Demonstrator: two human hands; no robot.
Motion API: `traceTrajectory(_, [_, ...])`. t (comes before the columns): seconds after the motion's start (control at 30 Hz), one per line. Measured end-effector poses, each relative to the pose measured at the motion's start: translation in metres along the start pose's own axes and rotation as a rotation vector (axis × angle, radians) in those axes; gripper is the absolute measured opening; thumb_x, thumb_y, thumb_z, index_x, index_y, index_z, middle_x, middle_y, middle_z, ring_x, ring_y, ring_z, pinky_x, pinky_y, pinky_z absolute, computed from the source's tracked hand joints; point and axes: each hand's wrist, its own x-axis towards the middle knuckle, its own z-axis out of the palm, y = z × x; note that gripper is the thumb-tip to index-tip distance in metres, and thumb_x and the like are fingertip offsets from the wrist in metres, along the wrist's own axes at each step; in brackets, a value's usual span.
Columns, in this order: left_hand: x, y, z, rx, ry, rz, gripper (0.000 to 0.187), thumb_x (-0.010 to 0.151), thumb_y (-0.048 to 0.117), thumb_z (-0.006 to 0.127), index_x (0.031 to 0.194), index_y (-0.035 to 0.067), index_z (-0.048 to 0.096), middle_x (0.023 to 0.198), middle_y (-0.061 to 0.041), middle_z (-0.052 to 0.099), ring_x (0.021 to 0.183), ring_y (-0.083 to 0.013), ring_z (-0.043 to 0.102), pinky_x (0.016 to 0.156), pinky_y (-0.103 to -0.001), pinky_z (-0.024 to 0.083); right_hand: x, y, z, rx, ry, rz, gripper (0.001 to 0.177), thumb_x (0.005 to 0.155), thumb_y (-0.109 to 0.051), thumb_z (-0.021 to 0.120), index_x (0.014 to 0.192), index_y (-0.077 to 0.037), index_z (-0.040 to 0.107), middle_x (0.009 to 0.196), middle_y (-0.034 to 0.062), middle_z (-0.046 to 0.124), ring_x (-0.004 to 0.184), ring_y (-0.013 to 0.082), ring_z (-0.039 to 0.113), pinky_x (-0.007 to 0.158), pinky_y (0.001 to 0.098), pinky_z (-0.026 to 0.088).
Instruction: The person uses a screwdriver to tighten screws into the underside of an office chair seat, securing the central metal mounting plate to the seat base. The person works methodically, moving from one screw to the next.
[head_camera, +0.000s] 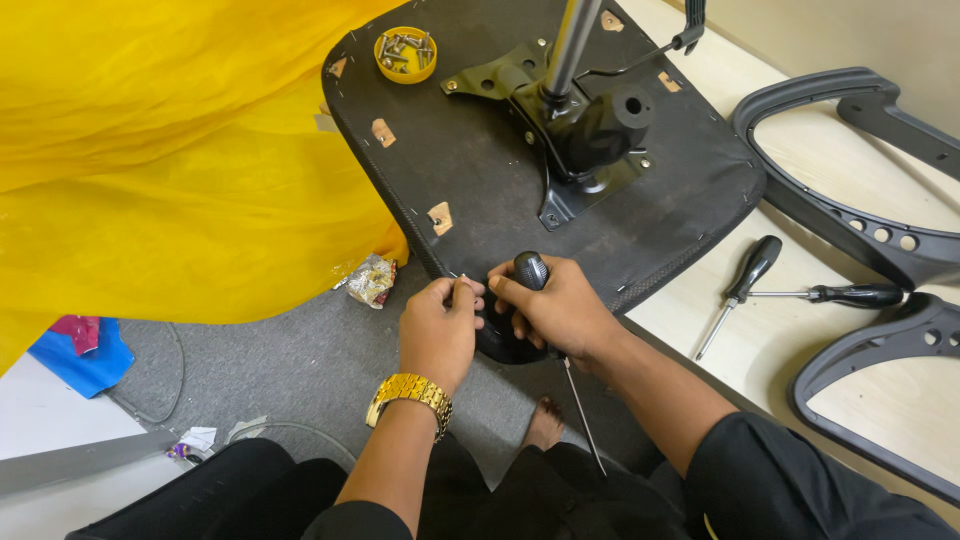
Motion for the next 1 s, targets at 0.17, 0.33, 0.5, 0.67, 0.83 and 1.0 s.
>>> traceTrajectory(0.17, [0.017,-0.001,-0.024,0.097,-0.041,0.044,0.034,0.098,0.031,0.058,0.095,0.002,0.076,0.081,-0.009,0.079,0.069,-0.0163,0.076,0.067,-0.032,0.058,0.011,-0.013,0.023,0.021,-0.003,-0.023,0.023,0.093,-0.019,0.067,0.107,-0.001,0.073,0.077,0.0058,0.069,0.050,0.0098,0.057,0.040,0.0255,0.044])
traceTrajectory(0.33, [0.044,0.003,-0.042,0.133,-0.097,0.116,0.033,0.097,0.032,0.058,0.098,0.004,0.075,0.082,-0.009,0.078,0.070,-0.0177,0.078,0.068,-0.032,0.059,0.027,-0.022,0.038,-0.021,0.022,-0.044,0.025,0.093,-0.018,0.067,0.109,0.000,0.073,0.077,0.0073,0.068,0.051,0.0112,0.059,0.040,0.0264,0.045])
traceTrajectory(0.5, [0.071,0.008,-0.054,0.163,-0.160,0.163,0.033,0.098,0.033,0.058,0.102,0.006,0.076,0.083,-0.008,0.077,0.069,-0.0167,0.076,0.068,-0.031,0.058,0.043,-0.027,0.045,-0.040,0.117,-0.005,0.027,0.093,-0.017,0.066,0.113,-0.001,0.072,0.080,0.0082,0.070,0.052,0.0126,0.060,0.041,0.0267,0.046])
traceTrajectory(0.67, [0.098,0.023,-0.067,0.189,-0.223,0.213,0.032,0.097,0.034,0.060,0.101,0.007,0.077,0.080,-0.006,0.077,0.066,-0.0125,0.072,0.065,-0.032,0.057,0.057,-0.032,0.049,0.007,0.159,-0.017,0.033,0.093,-0.018,0.065,0.121,-0.002,0.069,0.084,0.0095,0.073,0.055,0.0143,0.064,0.046,0.0275,0.050])
traceTrajectory(0.83, [0.125,0.044,-0.070,0.186,-0.296,0.174,0.028,0.095,0.031,0.064,0.101,0.007,0.077,0.078,-0.008,0.075,0.065,-0.0126,0.069,0.062,-0.034,0.058,0.070,-0.040,0.052,0.066,0.190,0.008,0.035,0.093,-0.017,0.065,0.124,-0.001,0.066,0.087,0.0126,0.073,0.060,0.0171,0.067,0.053,0.0284,0.055])
traceTrajectory(1.0, [0.158,0.047,-0.066,0.250,-0.292,0.254,0.024,0.090,0.027,0.066,0.102,0.010,0.078,0.080,-0.010,0.079,0.072,-0.0168,0.075,0.072,-0.033,0.058,0.090,-0.043,0.046,0.097,0.192,0.020,0.028,0.094,-0.016,0.062,0.117,0.000,0.066,0.089,0.0133,0.076,0.064,0.0189,0.072,0.058,0.0291,0.060])
